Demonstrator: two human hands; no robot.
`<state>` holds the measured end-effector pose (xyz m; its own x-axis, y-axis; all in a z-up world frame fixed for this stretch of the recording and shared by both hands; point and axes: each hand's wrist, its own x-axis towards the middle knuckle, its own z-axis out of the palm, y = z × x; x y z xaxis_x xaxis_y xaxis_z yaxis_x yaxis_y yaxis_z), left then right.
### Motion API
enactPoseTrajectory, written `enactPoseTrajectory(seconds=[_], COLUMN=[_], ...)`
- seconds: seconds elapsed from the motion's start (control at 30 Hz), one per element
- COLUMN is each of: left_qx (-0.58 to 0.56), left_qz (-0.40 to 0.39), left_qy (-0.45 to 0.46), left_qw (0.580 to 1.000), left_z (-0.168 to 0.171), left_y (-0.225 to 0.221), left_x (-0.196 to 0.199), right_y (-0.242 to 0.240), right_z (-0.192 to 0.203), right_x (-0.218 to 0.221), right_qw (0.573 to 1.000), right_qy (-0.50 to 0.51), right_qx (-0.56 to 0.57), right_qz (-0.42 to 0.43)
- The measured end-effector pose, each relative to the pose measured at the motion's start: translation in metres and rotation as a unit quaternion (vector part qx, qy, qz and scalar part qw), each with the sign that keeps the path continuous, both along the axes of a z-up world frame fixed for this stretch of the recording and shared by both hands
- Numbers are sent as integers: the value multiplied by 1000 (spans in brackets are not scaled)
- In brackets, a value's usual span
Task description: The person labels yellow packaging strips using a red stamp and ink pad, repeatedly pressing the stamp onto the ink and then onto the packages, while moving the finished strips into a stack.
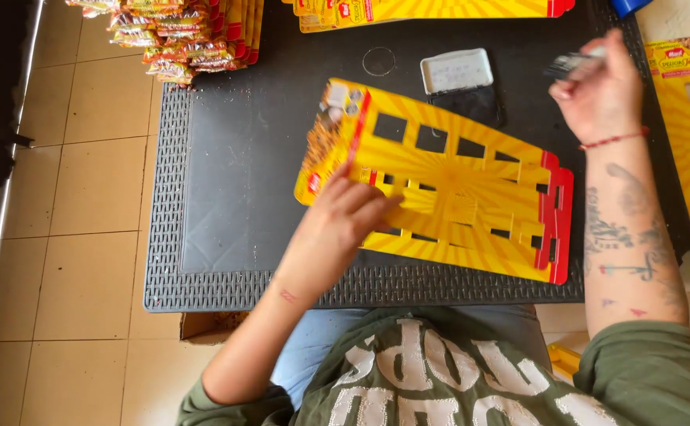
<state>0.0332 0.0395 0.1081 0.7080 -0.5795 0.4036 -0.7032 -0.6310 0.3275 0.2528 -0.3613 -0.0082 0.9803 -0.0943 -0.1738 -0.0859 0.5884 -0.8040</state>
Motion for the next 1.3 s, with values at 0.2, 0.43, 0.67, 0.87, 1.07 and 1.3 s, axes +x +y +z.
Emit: enactPoseTrajectory(seconds=[0.2,0.43,0.67,0.87,1.07,1.3], left_qx=[-14,-90,-33,-23,-39,-311], left_qz=[16,30,103,55,91,44], left_qy=[-141,-158,-135,25,89,-6], left_qw=[990,983,985,998,991,950], left_z=[44,-24,-58,-42,-83,-27], left_y=[12,-1,-6,-15,-25,-9], left_x=[102,288,257,45,-33,-58], right_y=[-13,-29,-2,92,187,209], right_z=[6,-31,6,38,22,10], right_x=[-14,0,-29,-66,-75,-77], right_qw=[984,992,998,975,930,908], right_qy=[89,36,-36,-109,-107,-180], right_qx=[105,95,-54,-74,-216,-315], right_qz=[-110,-71,-2,180,277,210])
